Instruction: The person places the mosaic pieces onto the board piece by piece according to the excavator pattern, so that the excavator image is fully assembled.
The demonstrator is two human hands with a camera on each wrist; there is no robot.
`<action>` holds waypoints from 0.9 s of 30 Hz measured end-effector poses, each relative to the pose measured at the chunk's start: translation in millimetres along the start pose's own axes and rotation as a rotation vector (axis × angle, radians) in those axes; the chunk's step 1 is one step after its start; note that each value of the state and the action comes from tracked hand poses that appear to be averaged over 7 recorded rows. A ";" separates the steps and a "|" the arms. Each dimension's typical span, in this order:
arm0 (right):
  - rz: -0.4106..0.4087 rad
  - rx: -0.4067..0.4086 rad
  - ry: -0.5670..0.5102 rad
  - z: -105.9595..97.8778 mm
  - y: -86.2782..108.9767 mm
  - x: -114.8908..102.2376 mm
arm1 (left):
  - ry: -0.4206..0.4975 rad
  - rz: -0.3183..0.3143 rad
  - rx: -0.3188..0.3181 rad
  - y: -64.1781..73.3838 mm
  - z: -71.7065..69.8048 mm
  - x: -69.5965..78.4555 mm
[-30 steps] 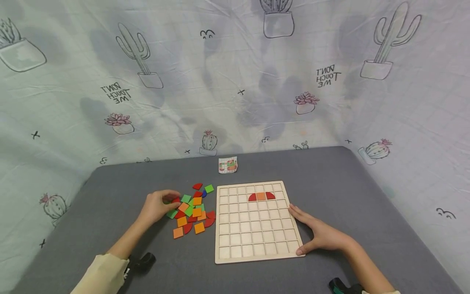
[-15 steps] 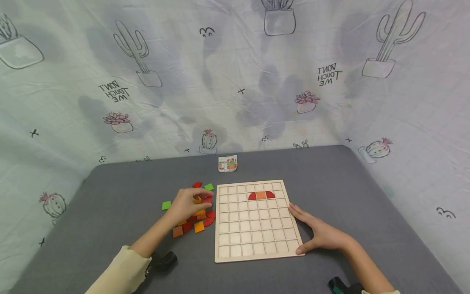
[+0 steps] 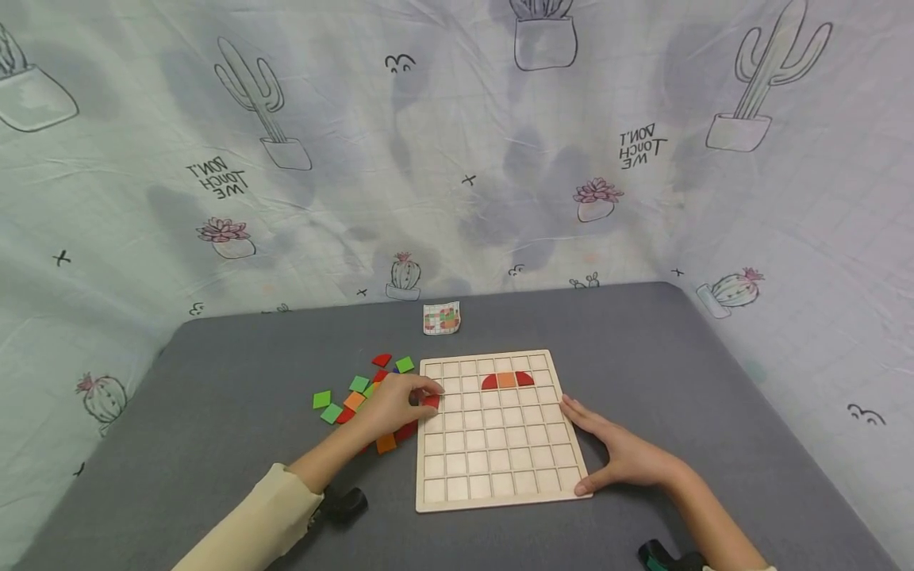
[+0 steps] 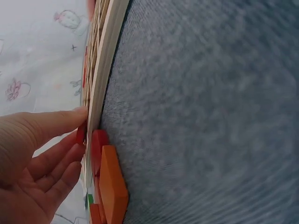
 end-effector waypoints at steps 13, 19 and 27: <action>0.017 0.002 -0.015 -1.1 0.9 -1.5 | 0.039 -0.001 0.064 1.3 -0.6 4.0; 0.011 0.003 -0.012 -1.2 1.8 -1.0 | 0.027 -0.018 0.096 3.3 1.4 4.4; -0.005 0.003 -0.003 -1.4 2.3 -1.2 | 0.089 -0.014 0.112 10.7 -2.7 2.9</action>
Point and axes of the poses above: each hand's wrist, its own y-axis away from the middle knuckle, its own z-axis out of the palm, x = y × z, the point moved 7 cm from there along -y, towards the middle knuckle, and after that the axes turned 2 degrees about -x, right-handed, at the moved point
